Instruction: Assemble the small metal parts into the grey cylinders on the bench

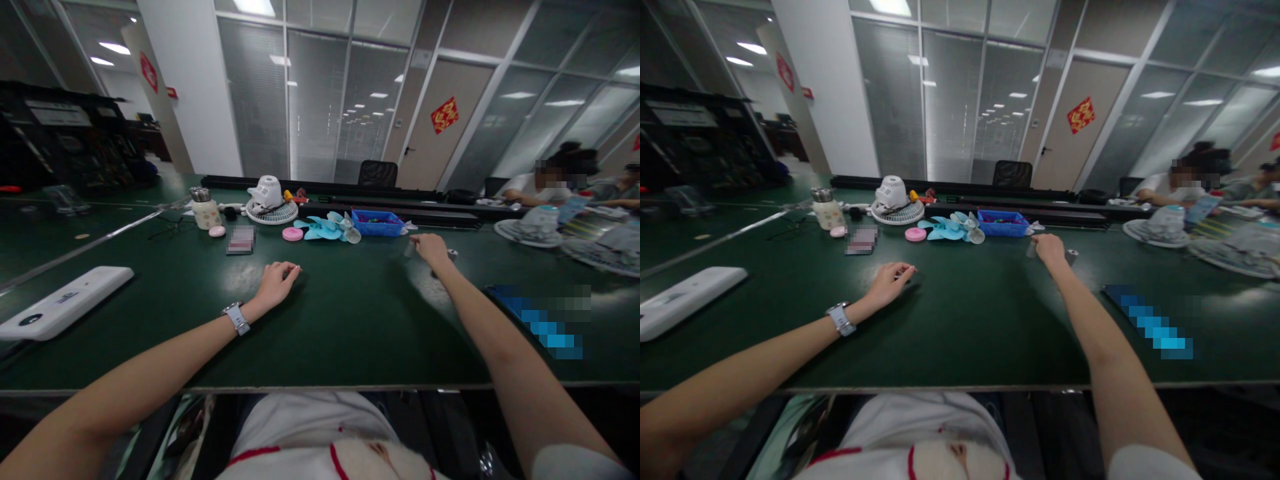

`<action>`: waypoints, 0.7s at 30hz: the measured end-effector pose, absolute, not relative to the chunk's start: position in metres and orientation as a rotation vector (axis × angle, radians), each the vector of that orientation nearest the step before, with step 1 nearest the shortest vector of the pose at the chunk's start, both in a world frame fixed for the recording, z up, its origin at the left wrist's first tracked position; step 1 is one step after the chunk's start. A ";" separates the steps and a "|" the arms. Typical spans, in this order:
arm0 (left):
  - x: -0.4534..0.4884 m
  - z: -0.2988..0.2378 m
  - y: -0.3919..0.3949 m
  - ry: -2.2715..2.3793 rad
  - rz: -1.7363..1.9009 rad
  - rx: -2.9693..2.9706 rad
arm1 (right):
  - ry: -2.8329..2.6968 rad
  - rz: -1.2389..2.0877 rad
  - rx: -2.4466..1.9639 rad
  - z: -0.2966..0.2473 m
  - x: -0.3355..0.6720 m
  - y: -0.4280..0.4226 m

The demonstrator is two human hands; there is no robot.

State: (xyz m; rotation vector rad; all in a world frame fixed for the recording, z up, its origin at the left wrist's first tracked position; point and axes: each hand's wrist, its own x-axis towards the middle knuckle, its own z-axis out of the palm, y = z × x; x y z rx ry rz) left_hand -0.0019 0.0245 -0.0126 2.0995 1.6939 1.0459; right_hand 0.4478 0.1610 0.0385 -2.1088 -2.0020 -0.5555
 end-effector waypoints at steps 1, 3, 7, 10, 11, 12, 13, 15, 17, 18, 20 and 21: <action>-0.002 -0.013 0.025 1.691 1.049 2.101 | -2.008 -0.570 -2.110 0.037 0.447 0.159; -0.002 -0.014 0.025 1.684 1.059 2.110 | -2.022 -0.608 -2.110 0.035 0.443 0.154; -0.002 -0.014 0.025 1.679 1.062 2.130 | -2.038 -0.678 -2.056 0.030 0.436 0.144; -0.001 -0.012 0.024 1.691 1.043 2.131 | -1.929 -0.631 -1.996 0.023 0.435 0.141; -0.001 -0.011 0.024 1.697 1.039 2.126 | -1.869 -0.588 -1.967 0.019 0.436 0.143; -0.001 -0.011 0.024 1.701 1.037 2.118 | -1.802 -0.535 -1.933 0.014 0.438 0.144; -0.001 -0.012 0.024 1.701 1.038 2.110 | -1.735 -0.474 -1.900 0.009 0.440 0.147; -0.002 -0.013 0.025 1.695 1.046 2.096 | -1.618 -0.338 -1.861 -0.003 0.445 0.154; -0.002 -0.015 0.026 1.692 1.046 2.085 | -1.523 -0.193 -1.866 -0.014 0.448 0.161; -0.003 -0.016 0.027 1.691 1.042 2.082 | -1.485 -0.124 -1.873 -0.019 0.450 0.164; -0.003 -0.017 0.027 1.688 1.040 2.079 | -1.418 -0.010 -1.868 -0.024 0.451 0.169; -0.003 -0.017 0.027 1.682 1.042 2.082 | -1.390 0.024 -1.853 -0.025 0.451 0.170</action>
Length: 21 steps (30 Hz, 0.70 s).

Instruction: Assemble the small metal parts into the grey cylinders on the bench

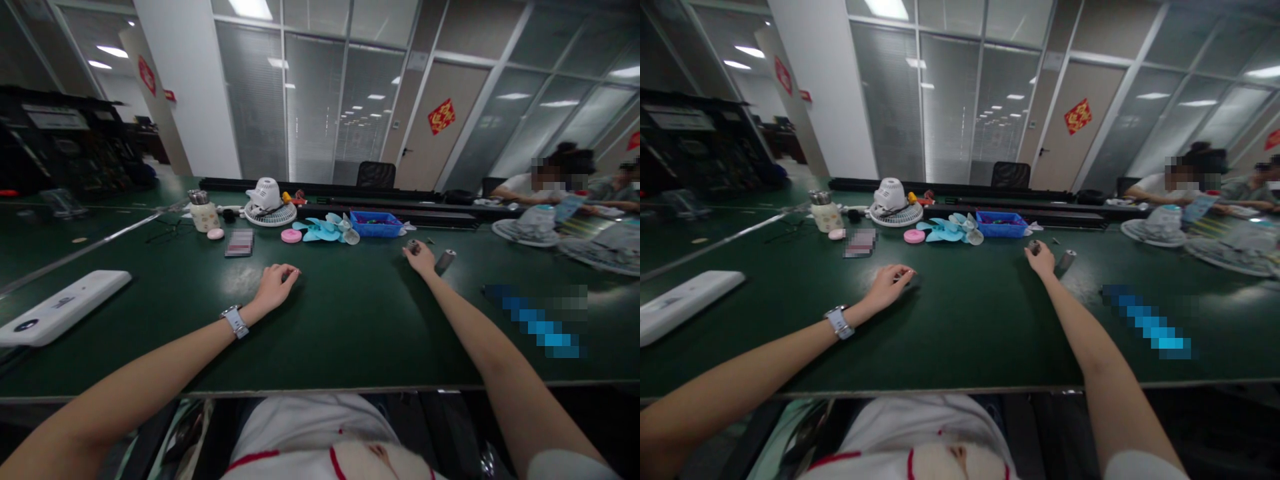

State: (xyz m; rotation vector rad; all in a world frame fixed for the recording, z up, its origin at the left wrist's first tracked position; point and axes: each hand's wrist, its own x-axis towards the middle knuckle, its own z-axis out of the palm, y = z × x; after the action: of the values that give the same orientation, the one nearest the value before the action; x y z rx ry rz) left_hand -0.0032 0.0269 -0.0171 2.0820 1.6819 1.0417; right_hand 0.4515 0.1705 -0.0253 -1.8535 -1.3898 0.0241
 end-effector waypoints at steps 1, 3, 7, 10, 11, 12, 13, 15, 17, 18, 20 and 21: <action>-0.003 -0.017 0.027 1.674 1.044 2.086 | -1.366 0.048 -1.838 -0.026 0.452 0.172; -0.003 -0.016 0.026 1.658 1.047 2.089 | -1.320 0.100 -1.813 -0.024 0.452 0.172; -0.003 -0.016 0.025 1.637 1.048 2.086 | -1.208 0.221 -1.812 -0.017 0.445 0.169; -0.003 -0.016 0.026 1.621 1.055 2.078 | -1.211 0.365 -1.678 -0.010 0.418 0.158; -0.003 -0.015 0.025 1.611 1.058 2.072 | -1.243 0.459 -1.578 -0.008 0.403 0.151; -0.002 -0.014 0.024 1.594 1.063 2.066 | -1.288 0.567 -1.464 -0.006 0.385 0.143; -0.001 -0.012 0.022 1.571 1.070 2.064 | -1.344 0.677 -1.349 -0.004 0.366 0.134; 0.002 -0.007 0.015 1.505 1.088 2.074 | -1.483 0.870 -1.160 -0.001 0.324 0.110; 0.007 0.000 0.006 1.434 1.106 2.101 | -1.647 0.997 -1.024 0.001 0.285 0.083; 0.010 0.002 0.002 1.403 1.114 2.117 | -1.720 1.039 -0.974 0.002 0.268 0.069; 0.014 0.006 -0.005 1.345 1.140 2.161 | -1.830 1.095 -0.902 0.002 0.243 0.045; 0.015 0.007 -0.007 1.319 1.145 2.187 | -1.864 1.112 -0.880 0.001 0.234 0.036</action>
State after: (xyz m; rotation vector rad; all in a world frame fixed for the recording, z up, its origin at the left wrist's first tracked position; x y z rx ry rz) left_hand 0.0152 -0.0071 0.0074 2.1869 1.3188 1.1451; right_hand 0.2344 0.0356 0.0012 -0.8799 -1.8643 1.1119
